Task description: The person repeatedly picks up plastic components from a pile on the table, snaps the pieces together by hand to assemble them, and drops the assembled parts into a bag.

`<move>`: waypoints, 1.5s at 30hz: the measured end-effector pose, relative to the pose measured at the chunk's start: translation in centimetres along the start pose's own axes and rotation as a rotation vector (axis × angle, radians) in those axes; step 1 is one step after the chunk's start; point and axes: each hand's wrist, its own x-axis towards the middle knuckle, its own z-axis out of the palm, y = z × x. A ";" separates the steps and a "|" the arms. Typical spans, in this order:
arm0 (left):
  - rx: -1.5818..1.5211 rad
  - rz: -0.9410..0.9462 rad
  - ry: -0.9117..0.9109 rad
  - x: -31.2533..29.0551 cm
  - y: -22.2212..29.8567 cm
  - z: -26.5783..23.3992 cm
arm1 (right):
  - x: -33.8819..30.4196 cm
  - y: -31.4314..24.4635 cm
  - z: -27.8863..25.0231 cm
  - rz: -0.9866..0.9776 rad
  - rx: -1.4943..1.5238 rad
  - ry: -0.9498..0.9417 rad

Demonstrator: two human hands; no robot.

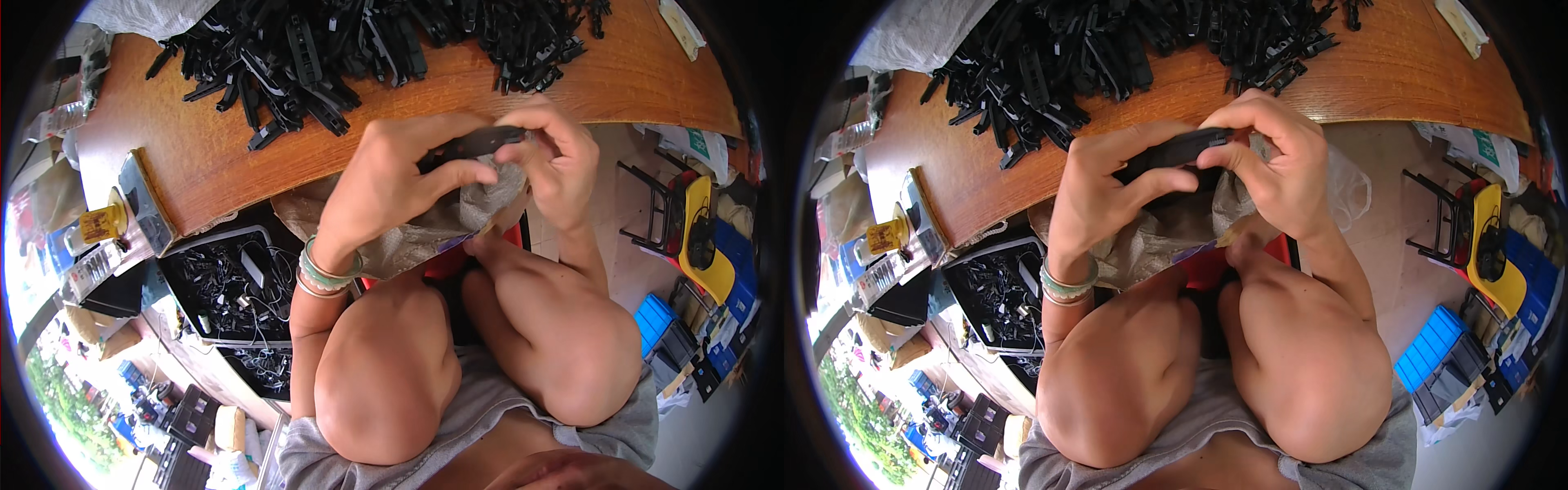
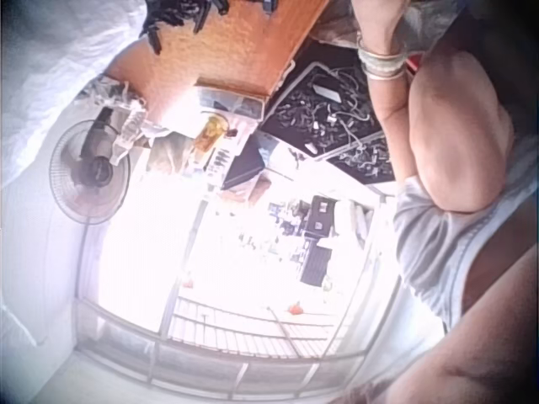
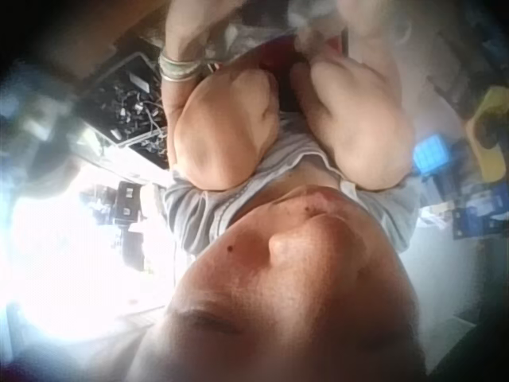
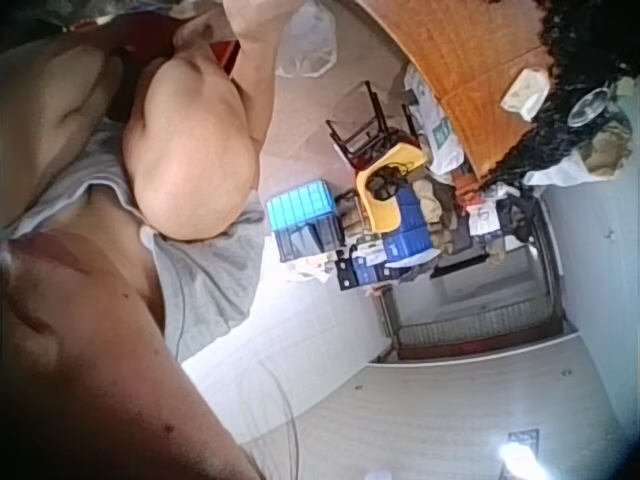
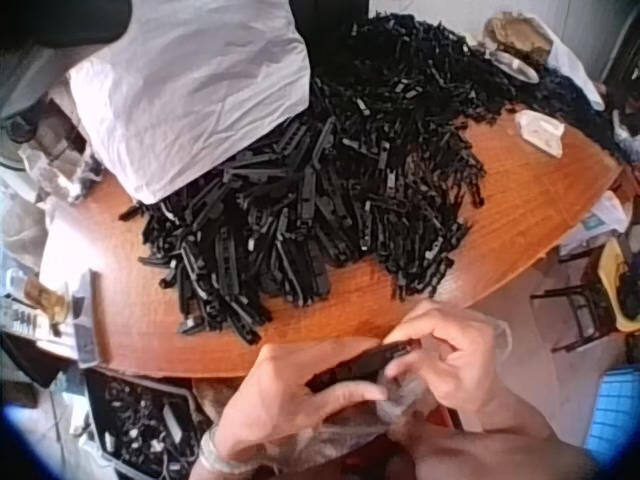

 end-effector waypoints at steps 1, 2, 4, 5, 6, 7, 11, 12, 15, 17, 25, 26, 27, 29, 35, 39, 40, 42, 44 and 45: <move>-0.021 -0.011 0.009 0.0 -0.3 -0.5 | 0.1 0.1 0.0 -0.001 0.002 0.001; -0.043 -0.023 0.019 0.0 -0.5 -0.9 | 0.1 0.2 0.1 0.040 0.016 -0.116; 0.092 -0.027 0.113 0.4 -0.8 -1.5 | -0.1 0.5 0.5 0.085 0.029 -0.230; 0.328 0.015 0.260 0.9 -1.3 -1.6 | -0.3 0.4 0.9 0.151 0.135 -0.199; 0.565 0.058 0.408 1.4 -1.7 -1.7 | -0.4 0.3 1.1 0.216 0.242 -0.167; 0.715 0.088 0.423 2.1 -2.0 -1.7 | -0.4 0.2 1.0 0.216 0.240 -0.163; 1.000 0.080 0.255 3.1 -1.8 -0.4 | 0.2 1.4 -1.3 0.158 -0.141 0.113; 1.008 0.074 0.256 2.7 -2.1 -0.5 | 0.4 1.9 -1.5 0.087 -0.375 0.235; 0.956 0.026 0.286 1.8 -2.6 -0.7 | 1.0 3.0 -2.6 0.049 -0.583 0.246; 0.926 0.000 0.287 1.9 -2.6 -0.5 | 0.7 3.2 -3.5 0.068 -0.672 0.214; 0.588 -0.132 0.387 0.5 -1.2 -0.2 | 0.2 3.1 -3.9 -0.016 -0.594 0.151; 0.333 -0.236 0.393 0.2 -0.7 -0.1 | -0.1 2.8 -3.0 0.045 -0.451 0.187; 0.307 -0.221 0.382 1.1 0.5 0.4 | -0.2 1.2 -3.4 0.049 -0.478 0.201; -0.320 -0.451 0.206 1.0 1.2 0.4 | -0.1 -0.2 -1.5 0.117 0.095 0.250; -0.705 -0.495 0.032 0.9 0.7 0.0 | 0.1 -1.2 -0.3 0.225 0.512 0.020; -0.726 -0.505 0.043 0.4 0.8 0.1 | -0.1 -0.4 -0.2 0.130 0.467 0.025; -0.727 -0.505 0.046 0.2 0.6 0.4 | -0.2 -0.5 -0.1 0.155 0.461 0.048; -0.400 -0.249 0.056 -0.2 0.2 1.2 | -0.5 -0.5 0.1 0.179 0.465 0.077; -0.273 -0.151 0.094 -0.3 0.2 1.7 | -0.6 -0.6 0.3 0.202 0.468 0.107; -0.180 -0.137 0.131 -0.4 0.5 1.8 | -0.8 -0.5 0.3 0.208 0.451 0.107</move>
